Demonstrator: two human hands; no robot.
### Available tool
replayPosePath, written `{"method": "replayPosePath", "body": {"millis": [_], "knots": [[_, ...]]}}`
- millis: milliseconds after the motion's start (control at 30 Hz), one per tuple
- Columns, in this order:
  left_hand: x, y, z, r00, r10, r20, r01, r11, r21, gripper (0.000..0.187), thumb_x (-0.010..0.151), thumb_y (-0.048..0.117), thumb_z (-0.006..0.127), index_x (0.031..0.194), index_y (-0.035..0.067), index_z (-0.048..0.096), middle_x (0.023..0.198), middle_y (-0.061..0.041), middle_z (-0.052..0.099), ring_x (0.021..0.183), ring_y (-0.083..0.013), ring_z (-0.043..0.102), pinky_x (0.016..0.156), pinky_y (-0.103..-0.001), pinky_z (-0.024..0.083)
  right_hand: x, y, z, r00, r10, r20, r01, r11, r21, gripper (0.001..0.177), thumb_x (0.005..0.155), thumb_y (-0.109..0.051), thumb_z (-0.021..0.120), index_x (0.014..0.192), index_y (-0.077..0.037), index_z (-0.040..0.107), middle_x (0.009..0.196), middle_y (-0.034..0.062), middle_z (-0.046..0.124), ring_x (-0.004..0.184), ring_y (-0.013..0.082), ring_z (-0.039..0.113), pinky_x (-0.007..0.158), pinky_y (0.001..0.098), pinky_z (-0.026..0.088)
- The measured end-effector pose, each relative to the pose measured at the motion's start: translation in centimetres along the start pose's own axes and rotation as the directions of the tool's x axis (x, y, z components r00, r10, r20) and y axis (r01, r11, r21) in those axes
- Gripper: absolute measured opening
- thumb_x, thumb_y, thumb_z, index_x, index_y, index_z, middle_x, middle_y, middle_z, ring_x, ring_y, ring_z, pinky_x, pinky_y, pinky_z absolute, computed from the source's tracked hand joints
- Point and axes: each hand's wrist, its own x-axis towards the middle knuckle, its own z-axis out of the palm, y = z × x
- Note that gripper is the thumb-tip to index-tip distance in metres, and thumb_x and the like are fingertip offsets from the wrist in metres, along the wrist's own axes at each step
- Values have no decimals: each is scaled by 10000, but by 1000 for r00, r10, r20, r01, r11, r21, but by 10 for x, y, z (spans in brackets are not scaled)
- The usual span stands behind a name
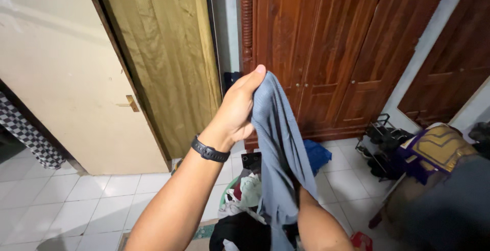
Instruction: The person picks up shirts from a pile, places them onto wooden hangers, and hangs the hangers on a wall-mounted rack.
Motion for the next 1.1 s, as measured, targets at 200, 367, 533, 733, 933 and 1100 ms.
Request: {"method": "replayPosePath", "body": {"millis": [200, 367, 533, 733, 933, 1100], "knots": [[42, -45, -129, 937, 306, -171, -143, 778, 612, 400, 1105, 345, 515, 1135, -13, 691, 1061, -74, 726, 957, -204, 682, 902, -399, 530, -8, 14, -11, 999, 52, -5, -52, 998, 28, 528, 1022, -360, 504, 1427, -26, 458, 1438, 141, 518, 1337, 250, 475, 1129, 374, 367], [-21, -116, -265, 718, 316, -620, 636, 62, 769, 508, 1040, 483, 493, 1197, 44, 695, 1245, -256, 703, 1199, -429, 642, 999, -493, 496, -25, 27, -27, 997, 62, -55, -57, 995, 84, 526, 1018, -375, 518, 1396, -11, 491, 1401, 152, 554, 1298, 260, 514, 1111, 387, 394], [-74, -214, -228, 956, -111, -272, 292, 459, 839, 726, 825, 474, 790, 1343, 31, 541, 1261, -217, 665, 1225, -338, 617, 1034, -422, 482, -29, 15, -35, 993, 41, -108, -25, 989, 146, 529, 1013, -390, 532, 1366, 4, 524, 1365, 163, 589, 1259, 270, 553, 1092, 401, 422], [-97, -251, -185, 964, -51, -260, 264, 270, 926, 491, 890, 378, 741, 1254, 58, 662, 1083, -256, 717, 994, -360, 698, 894, -438, 541, -45, 9, -47, 988, 134, -74, -128, 988, 83, 536, 1009, -408, 549, 1329, 22, 564, 1321, 177, 632, 1213, 282, 599, 1070, 417, 454], [-63, -259, -281, 797, 440, -414, 322, 270, 907, 249, 855, 144, 635, 1038, 1, 725, 880, -307, 688, 822, -481, 679, 767, -530, 534, -68, -5, -53, 707, 695, 129, -620, 698, -359, 549, 1004, -426, 566, 1292, 40, 604, 1277, 190, 675, 1167, 294, 645, 1047, 433, 487], [-94, -223, -379, 620, 442, -648, 679, 112, 726, 334, 902, 286, 694, 980, -37, 724, 931, -319, 691, 940, -489, 675, 840, -520, 545, -65, -66, -63, 861, 508, -11, -502, 854, 137, 563, 1000, -441, 580, 1261, 55, 638, 1241, 201, 711, 1128, 304, 683, 1029, 446, 514]]}}
